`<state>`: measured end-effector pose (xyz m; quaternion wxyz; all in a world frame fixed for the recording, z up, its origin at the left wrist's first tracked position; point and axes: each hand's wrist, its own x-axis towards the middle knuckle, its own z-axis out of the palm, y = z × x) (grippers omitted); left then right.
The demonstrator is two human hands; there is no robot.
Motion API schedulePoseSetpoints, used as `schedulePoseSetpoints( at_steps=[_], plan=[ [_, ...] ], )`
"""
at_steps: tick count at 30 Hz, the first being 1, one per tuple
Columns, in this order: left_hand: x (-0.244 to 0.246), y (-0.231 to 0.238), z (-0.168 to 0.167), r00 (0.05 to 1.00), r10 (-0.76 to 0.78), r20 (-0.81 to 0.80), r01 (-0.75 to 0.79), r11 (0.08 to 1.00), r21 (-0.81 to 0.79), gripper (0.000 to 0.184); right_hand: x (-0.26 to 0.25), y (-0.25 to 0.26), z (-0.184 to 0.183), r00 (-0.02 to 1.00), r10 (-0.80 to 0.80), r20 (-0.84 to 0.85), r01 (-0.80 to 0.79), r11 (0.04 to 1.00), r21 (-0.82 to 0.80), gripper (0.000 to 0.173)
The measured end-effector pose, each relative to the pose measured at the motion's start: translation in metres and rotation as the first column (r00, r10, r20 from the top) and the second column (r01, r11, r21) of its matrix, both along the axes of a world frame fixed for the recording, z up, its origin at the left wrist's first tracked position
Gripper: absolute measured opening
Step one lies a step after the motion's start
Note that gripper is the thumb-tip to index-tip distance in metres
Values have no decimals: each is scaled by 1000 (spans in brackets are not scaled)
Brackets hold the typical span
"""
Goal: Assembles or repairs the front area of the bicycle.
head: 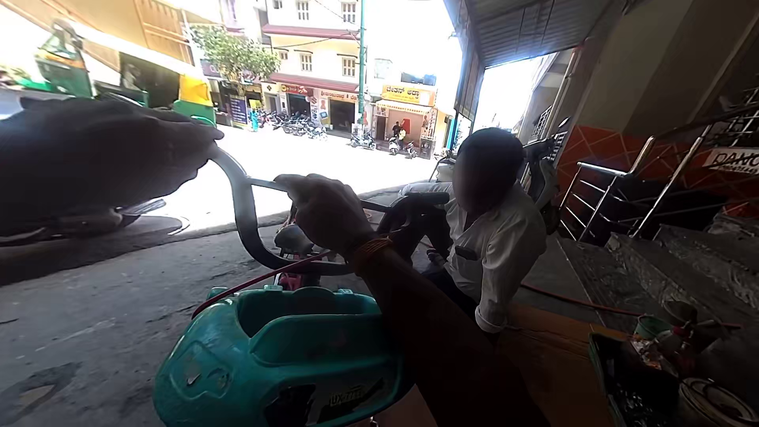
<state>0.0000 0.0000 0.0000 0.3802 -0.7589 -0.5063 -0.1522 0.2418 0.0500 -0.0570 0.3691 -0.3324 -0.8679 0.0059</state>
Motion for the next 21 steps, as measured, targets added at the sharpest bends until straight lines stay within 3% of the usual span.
schedulePoseSetpoints(
  at_steps=[3, 5, 9, 13, 15, 19, 21],
  plan=[
    [-5, -5, 12, 993, -94, -64, 87, 990, -110, 10, 9, 0, -1, 1000, 26, -3, -26, 1000, -3, 40],
    [-6, -11, 24, 984, -163, -76, 148, 973, -178, 13, 18, 0, -2, 998, 61, -8, -61, 998, 21, 42],
    [-12, -9, 34, 995, -87, -51, 76, 979, -190, 15, 20, 16, -9, 983, 165, -75, -162, 986, 42, 37],
    [-45, 22, 36, 986, -87, -143, 68, 989, -132, 36, 21, 31, -12, 934, 314, -169, -319, 948, -6, 33],
    [-22, 14, 46, 979, -68, -193, 40, 989, -142, 42, 36, 28, -10, 919, 339, -201, -362, 928, -88, 33],
    [-4, 5, 65, 952, -179, -249, 148, 979, -140, 56, 55, 24, -13, 873, 406, -271, -455, 877, -153, 32],
    [7, -12, 75, 957, -112, -267, 46, 969, -241, 52, 58, 19, -11, 876, 392, -280, -452, 871, -195, 32]
  ],
)
